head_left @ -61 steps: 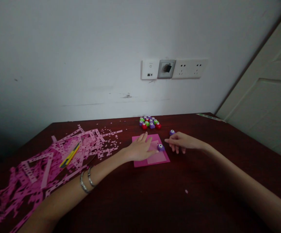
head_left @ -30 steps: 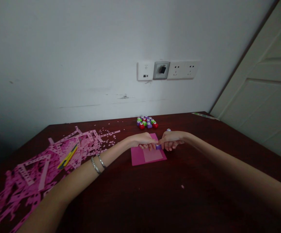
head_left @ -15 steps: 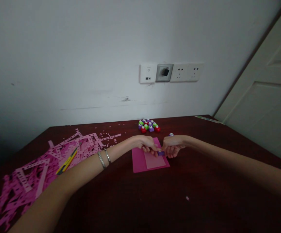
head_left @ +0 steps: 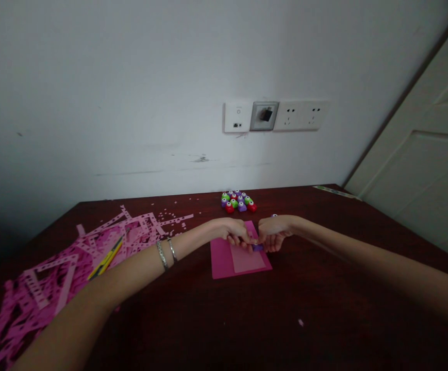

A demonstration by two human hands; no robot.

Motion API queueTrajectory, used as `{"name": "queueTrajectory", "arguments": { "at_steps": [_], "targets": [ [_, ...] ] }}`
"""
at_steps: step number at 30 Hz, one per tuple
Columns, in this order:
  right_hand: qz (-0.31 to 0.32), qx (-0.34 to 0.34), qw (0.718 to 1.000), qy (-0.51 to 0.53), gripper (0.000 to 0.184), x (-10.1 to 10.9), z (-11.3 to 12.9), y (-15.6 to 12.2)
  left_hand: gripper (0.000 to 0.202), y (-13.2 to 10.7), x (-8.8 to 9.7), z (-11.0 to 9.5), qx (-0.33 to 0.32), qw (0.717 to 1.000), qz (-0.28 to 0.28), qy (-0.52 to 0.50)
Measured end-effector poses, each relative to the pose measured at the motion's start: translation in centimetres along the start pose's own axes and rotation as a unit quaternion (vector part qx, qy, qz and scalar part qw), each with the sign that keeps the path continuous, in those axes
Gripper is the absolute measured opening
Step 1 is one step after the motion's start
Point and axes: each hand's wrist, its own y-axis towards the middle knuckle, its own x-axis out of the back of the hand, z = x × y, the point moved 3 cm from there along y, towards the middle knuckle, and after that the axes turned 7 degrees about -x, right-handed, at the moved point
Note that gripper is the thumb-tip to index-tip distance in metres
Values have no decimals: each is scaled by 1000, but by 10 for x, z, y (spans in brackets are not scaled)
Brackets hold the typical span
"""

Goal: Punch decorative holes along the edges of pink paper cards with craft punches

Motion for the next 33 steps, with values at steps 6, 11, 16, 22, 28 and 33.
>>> {"name": "queueTrajectory", "arguments": {
  "at_steps": [6,11,16,22,28,33],
  "targets": [
    [4,4,1000,5,13,0,-1,3,19,1,1,-1,10,1000,20,10],
    [5,3,1000,-3,10,0,0,3,17,4,2,1,5,999,37,12],
    [7,-4,1000,-15,10,0,1,4,19,12,3,4,-14,997,58,46],
    [16,-13,999,-28,12,1,1,6,17,20,4,10,6,999,38,33],
    [32,-9,999,-38,13,2,2,8,17,20,3,11,5,999,33,20],
    [39,-5,998,-41,13,3,3,5,18,14,2,7,-41,996,52,54]
  ]
}}
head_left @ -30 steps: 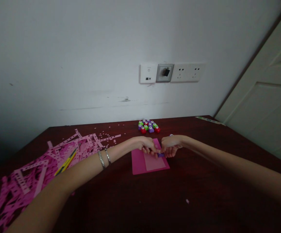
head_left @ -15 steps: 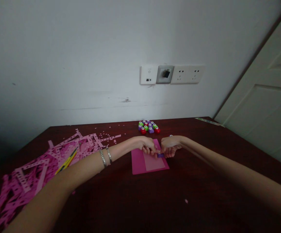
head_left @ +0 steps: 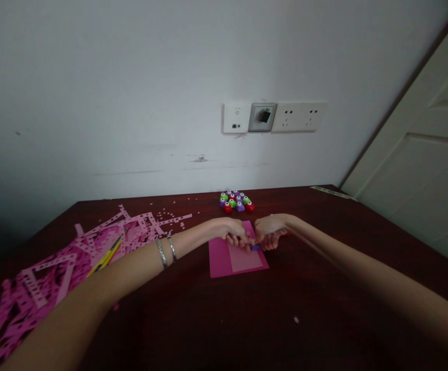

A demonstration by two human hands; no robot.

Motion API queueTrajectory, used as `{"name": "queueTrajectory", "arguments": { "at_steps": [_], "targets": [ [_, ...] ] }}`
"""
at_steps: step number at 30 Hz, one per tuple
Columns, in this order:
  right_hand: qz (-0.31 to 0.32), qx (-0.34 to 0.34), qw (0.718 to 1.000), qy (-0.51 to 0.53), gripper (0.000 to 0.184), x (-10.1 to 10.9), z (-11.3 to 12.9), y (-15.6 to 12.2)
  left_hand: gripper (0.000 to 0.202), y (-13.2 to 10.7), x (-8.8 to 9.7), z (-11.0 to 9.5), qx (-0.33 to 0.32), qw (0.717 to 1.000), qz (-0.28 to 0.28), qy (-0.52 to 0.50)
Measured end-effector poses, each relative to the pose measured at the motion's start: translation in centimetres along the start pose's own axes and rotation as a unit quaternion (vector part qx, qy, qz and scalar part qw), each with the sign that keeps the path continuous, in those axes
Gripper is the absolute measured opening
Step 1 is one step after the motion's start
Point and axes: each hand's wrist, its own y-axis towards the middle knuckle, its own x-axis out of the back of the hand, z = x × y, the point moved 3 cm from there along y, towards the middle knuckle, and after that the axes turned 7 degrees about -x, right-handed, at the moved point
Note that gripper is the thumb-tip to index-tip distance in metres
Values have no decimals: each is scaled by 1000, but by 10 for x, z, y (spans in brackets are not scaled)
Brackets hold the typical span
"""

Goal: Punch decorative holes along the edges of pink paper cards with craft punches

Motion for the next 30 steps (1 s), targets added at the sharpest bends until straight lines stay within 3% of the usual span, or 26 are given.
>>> {"name": "queueTrajectory", "arguments": {
  "at_steps": [2,11,24,30],
  "targets": [
    [-3,3,1000,0,14,-1,1,-3,21,-2,-1,-2,-13,1000,-5,11],
    [4,3,1000,-9,14,-1,1,-2,13,-4,-4,-3,52,996,-55,-42],
    [18,-5,1000,6,16,3,-4,4,11,-11,-6,0,41,991,-44,-119],
    [21,-5,1000,16,19,2,-7,3,38,-16,-8,0,-24,993,-52,-101]
  ]
}}
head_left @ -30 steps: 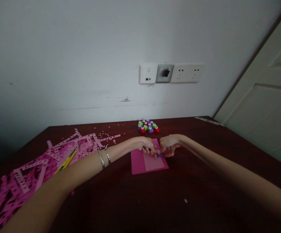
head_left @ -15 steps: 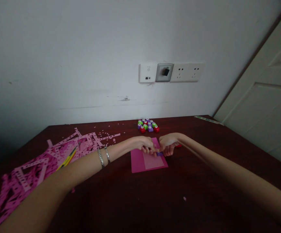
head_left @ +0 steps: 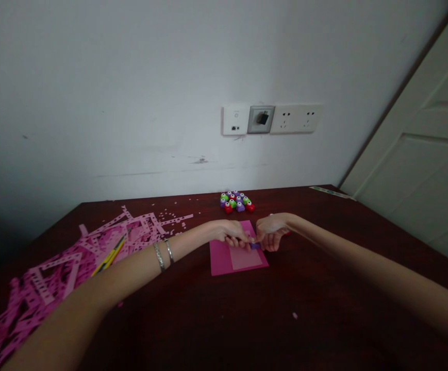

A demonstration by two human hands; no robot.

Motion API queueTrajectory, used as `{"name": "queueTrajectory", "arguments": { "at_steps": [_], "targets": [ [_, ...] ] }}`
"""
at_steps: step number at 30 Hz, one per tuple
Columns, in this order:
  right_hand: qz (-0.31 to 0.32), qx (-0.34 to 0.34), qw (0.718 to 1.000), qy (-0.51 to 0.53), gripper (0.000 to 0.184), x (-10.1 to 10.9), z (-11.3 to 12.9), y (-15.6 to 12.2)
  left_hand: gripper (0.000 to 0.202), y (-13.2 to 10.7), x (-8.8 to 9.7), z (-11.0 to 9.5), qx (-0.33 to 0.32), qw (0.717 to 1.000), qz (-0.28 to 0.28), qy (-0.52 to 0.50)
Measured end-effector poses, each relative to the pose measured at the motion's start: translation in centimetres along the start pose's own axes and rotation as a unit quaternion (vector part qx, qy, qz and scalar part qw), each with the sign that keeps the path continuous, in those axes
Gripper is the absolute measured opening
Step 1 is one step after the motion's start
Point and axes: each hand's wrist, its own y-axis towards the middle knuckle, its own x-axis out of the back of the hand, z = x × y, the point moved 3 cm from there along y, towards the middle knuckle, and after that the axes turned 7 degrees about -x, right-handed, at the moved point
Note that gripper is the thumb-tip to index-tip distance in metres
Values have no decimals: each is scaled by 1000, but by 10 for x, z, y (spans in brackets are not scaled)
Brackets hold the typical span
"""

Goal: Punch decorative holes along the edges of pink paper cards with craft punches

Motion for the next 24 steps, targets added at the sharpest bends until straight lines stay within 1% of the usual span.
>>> {"name": "queueTrajectory", "arguments": {
  "at_steps": [4,9,12,15,24],
  "targets": [
    [0,23,1000,17,25,-3,-2,-6,42,-4,0,2,-4,1000,19,-13],
    [2,42,998,35,32,-6,-5,-11,51,-4,-1,4,-36,998,36,35],
    [5,55,998,41,40,-8,-8,-12,52,-3,-1,5,-28,999,18,35],
    [4,69,996,50,45,-9,-11,-11,49,-5,0,4,-10,1000,-7,23],
    [-12,96,994,53,48,-10,-16,-9,38,-8,-2,-4,10,1000,-23,17]
  ]
}}
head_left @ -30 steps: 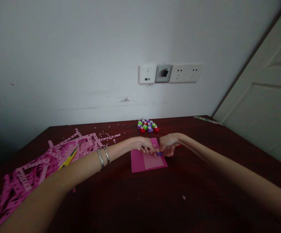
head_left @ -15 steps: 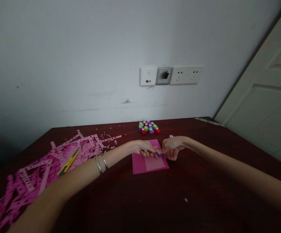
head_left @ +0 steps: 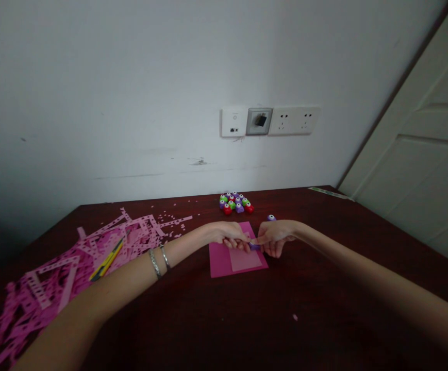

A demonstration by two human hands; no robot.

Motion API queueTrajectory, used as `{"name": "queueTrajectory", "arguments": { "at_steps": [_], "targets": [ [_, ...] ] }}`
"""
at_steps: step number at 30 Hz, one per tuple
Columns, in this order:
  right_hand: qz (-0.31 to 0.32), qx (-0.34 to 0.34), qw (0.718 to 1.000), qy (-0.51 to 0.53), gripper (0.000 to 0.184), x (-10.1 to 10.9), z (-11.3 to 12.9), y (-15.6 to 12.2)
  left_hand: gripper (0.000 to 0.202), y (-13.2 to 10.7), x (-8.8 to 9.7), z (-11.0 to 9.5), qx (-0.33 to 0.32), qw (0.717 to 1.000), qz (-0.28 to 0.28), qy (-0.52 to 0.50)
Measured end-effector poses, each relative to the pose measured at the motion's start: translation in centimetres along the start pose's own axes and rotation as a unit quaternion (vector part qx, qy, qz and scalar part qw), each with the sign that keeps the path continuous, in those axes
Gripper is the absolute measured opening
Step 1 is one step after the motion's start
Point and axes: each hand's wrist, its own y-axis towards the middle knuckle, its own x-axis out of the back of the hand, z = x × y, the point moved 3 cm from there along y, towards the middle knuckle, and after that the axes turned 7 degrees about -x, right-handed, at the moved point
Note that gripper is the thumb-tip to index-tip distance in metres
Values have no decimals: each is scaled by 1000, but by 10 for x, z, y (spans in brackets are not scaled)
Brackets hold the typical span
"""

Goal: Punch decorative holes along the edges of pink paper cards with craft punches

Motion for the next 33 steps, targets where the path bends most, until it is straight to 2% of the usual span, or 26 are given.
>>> {"name": "queueTrajectory", "arguments": {
  "at_steps": [6,12,18,25,33],
  "targets": [
    [-13,11,1000,-10,51,-1,-1,-2,35,-2,0,-5,4,1000,-17,7],
    [-27,7,999,-20,52,-2,2,-5,46,-5,-2,-8,-4,999,-22,26],
    [-37,5,999,-6,52,-3,0,-6,47,-8,-5,-8,12,999,-43,-4],
    [-62,-5,998,-4,58,-3,4,-15,48,-1,-2,-3,-11,1000,-12,5],
    [-56,-4,998,-6,63,-3,2,-15,47,1,0,-4,-6,1000,-24,6]
  ]
}}
